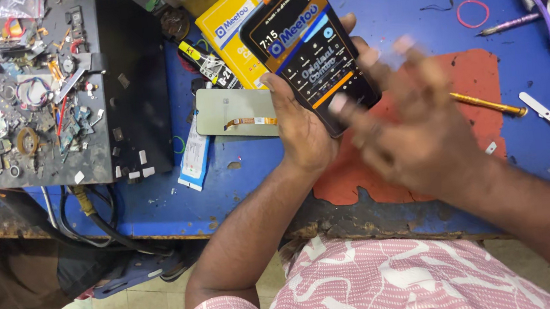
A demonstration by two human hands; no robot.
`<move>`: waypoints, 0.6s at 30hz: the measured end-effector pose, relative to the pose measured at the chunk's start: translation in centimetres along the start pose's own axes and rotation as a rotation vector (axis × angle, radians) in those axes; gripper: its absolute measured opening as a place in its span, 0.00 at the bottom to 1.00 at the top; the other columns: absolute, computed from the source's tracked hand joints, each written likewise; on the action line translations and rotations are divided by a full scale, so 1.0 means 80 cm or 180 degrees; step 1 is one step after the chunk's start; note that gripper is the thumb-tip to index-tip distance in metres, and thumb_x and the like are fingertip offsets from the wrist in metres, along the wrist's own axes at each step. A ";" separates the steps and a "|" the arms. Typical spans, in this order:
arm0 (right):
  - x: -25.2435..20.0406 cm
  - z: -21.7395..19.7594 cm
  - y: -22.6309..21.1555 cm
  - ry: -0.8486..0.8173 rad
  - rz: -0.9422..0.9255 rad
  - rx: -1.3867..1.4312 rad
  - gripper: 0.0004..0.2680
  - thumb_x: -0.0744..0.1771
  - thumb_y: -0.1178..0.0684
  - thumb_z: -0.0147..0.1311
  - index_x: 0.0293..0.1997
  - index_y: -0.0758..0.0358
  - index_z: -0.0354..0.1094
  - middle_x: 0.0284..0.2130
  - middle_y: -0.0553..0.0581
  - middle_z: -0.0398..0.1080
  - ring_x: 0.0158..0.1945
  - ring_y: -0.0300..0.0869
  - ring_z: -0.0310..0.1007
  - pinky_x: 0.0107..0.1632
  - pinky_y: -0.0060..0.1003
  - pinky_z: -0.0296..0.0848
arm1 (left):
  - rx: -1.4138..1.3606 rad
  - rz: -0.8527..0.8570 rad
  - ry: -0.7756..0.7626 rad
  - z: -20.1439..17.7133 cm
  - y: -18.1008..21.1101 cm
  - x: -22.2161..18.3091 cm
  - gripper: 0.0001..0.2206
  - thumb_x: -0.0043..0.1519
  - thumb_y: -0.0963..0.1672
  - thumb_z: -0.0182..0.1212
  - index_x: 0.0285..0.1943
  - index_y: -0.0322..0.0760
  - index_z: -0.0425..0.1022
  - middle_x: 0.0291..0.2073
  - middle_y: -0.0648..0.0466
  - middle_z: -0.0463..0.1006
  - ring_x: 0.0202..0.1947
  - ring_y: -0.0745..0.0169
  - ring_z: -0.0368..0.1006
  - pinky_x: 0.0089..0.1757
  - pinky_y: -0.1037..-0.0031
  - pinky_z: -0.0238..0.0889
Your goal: The person disassembles a smartphone, removes the back cover, and applies adhesive to the internal frame. They then reattach the back cover, secure it with a rubber band, and test the device's screen responsiveness.
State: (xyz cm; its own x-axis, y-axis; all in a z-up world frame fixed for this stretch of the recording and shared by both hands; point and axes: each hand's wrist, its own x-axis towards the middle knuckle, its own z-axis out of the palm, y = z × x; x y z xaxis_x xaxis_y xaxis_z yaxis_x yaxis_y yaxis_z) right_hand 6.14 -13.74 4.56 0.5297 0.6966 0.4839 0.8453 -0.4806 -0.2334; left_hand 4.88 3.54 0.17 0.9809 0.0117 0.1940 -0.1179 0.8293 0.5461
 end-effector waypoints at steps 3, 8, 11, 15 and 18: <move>0.004 -0.005 0.005 0.0094 0.0065 -0.0032 0.18 0.63 0.56 0.69 0.60 0.51 0.77 0.72 0.66 0.51 0.73 0.64 0.45 0.74 0.58 0.55 | -0.0075 0.0076 0.0053 0.003 0.005 0.001 0.45 0.70 0.67 0.36 0.75 0.24 0.55 0.51 0.45 0.74 0.52 0.58 0.73 0.57 0.66 0.67; 0.008 -0.010 -0.001 0.0019 -0.0054 -0.0180 0.19 0.61 0.57 0.68 0.59 0.53 0.79 0.68 0.67 0.55 0.72 0.63 0.48 0.71 0.58 0.57 | -0.0121 0.0053 -0.0072 0.002 0.014 0.005 0.45 0.69 0.68 0.37 0.75 0.25 0.55 0.51 0.43 0.77 0.51 0.56 0.76 0.57 0.65 0.70; 0.012 -0.013 0.003 0.0242 -0.0173 -0.0167 0.15 0.63 0.59 0.68 0.56 0.52 0.79 0.68 0.67 0.59 0.71 0.63 0.50 0.71 0.56 0.60 | -0.0094 0.0073 -0.0067 0.001 0.014 0.007 0.45 0.70 0.67 0.37 0.74 0.24 0.55 0.50 0.42 0.77 0.50 0.54 0.77 0.56 0.64 0.71; 0.012 -0.030 0.011 0.0546 0.0216 -0.0077 0.11 0.63 0.63 0.68 0.49 0.59 0.79 0.62 0.68 0.64 0.67 0.62 0.56 0.66 0.56 0.63 | -0.0006 0.0017 -0.0026 0.001 0.016 0.009 0.46 0.69 0.67 0.37 0.77 0.24 0.55 0.51 0.41 0.77 0.50 0.54 0.78 0.55 0.62 0.72; 0.003 -0.033 0.013 0.0539 0.0482 0.0147 0.10 0.65 0.61 0.66 0.50 0.60 0.78 0.63 0.63 0.66 0.69 0.59 0.60 0.67 0.52 0.65 | -0.0102 -0.0090 -0.0043 0.002 0.017 0.010 0.46 0.68 0.67 0.36 0.77 0.25 0.54 0.51 0.42 0.77 0.50 0.54 0.78 0.55 0.60 0.74</move>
State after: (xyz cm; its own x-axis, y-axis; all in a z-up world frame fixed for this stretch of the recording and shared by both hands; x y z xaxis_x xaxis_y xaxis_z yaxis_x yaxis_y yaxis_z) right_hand 6.97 -15.50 6.63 0.6348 0.5172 0.5741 0.7614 -0.5453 -0.3507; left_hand 5.51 4.58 1.17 0.9816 -0.0194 0.1898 -0.0848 0.8467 0.5253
